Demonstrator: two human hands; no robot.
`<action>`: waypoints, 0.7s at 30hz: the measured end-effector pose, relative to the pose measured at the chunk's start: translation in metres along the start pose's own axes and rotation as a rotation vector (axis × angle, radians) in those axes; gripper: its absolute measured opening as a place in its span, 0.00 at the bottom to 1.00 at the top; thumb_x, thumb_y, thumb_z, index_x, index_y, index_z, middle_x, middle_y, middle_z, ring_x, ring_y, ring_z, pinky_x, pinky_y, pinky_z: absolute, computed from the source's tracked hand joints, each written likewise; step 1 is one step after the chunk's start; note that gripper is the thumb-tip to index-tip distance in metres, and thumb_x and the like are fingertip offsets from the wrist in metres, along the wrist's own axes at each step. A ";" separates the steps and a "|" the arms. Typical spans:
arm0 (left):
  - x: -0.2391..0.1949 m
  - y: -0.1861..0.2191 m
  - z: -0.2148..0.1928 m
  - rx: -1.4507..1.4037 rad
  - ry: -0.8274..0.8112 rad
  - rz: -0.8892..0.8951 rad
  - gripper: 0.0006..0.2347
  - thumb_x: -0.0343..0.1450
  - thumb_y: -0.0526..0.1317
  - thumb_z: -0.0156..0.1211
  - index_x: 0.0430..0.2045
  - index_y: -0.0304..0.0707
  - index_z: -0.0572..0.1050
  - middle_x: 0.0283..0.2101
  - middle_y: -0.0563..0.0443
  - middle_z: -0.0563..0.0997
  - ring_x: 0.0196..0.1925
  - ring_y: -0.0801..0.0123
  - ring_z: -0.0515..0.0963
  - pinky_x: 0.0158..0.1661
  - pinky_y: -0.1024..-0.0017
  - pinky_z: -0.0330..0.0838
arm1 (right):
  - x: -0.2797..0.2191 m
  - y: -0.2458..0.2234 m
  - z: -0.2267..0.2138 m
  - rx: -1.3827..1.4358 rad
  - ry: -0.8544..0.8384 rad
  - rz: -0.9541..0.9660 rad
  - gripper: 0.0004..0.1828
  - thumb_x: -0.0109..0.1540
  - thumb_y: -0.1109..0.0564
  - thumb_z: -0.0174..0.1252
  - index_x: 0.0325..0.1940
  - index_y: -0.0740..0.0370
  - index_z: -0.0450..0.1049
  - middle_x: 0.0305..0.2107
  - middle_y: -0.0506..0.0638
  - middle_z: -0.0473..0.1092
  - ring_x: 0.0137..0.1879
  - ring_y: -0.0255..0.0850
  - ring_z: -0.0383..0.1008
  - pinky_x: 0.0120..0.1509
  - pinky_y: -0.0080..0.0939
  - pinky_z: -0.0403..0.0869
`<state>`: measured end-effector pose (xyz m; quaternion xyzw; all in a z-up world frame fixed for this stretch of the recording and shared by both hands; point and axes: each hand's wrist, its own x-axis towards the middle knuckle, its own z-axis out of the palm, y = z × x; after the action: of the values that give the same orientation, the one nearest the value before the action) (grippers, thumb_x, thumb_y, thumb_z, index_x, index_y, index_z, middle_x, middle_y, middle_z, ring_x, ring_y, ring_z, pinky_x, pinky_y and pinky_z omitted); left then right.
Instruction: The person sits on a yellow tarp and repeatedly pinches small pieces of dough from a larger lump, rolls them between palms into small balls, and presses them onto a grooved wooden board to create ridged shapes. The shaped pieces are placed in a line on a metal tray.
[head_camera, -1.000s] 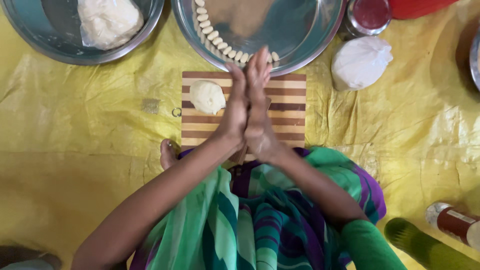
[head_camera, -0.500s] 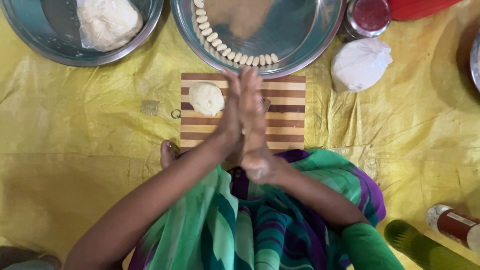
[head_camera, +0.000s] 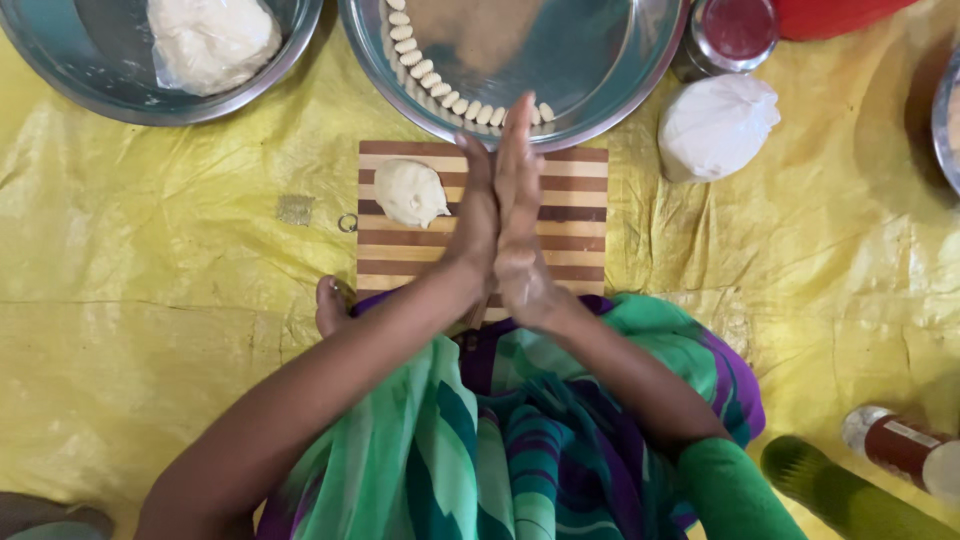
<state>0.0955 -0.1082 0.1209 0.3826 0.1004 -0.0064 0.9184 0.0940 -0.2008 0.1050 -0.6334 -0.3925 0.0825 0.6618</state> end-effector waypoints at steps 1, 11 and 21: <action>0.002 -0.001 -0.003 0.056 0.028 -0.016 0.38 0.74 0.69 0.19 0.77 0.48 0.41 0.82 0.52 0.43 0.83 0.59 0.41 0.75 0.56 0.41 | 0.002 0.000 -0.002 0.022 -0.011 -0.010 0.51 0.69 0.18 0.22 0.82 0.50 0.18 0.80 0.54 0.15 0.85 0.50 0.20 0.88 0.57 0.32; 0.010 -0.007 -0.003 0.272 0.095 -0.110 0.39 0.73 0.68 0.14 0.75 0.42 0.44 0.79 0.47 0.48 0.81 0.59 0.45 0.74 0.60 0.45 | 0.011 -0.011 -0.006 0.118 0.043 0.054 0.54 0.67 0.15 0.22 0.83 0.49 0.21 0.81 0.52 0.16 0.86 0.49 0.19 0.89 0.56 0.32; 0.022 -0.009 -0.013 0.096 0.133 -0.084 0.42 0.72 0.71 0.16 0.75 0.40 0.42 0.78 0.45 0.53 0.80 0.57 0.51 0.72 0.56 0.48 | 0.008 -0.006 -0.004 0.309 0.077 0.142 0.51 0.70 0.18 0.26 0.83 0.49 0.22 0.81 0.51 0.18 0.88 0.47 0.21 0.91 0.51 0.29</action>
<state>0.1138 -0.1042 0.1017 0.4213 0.1767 -0.0246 0.8892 0.0994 -0.2005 0.1137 -0.5531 -0.3036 0.1640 0.7582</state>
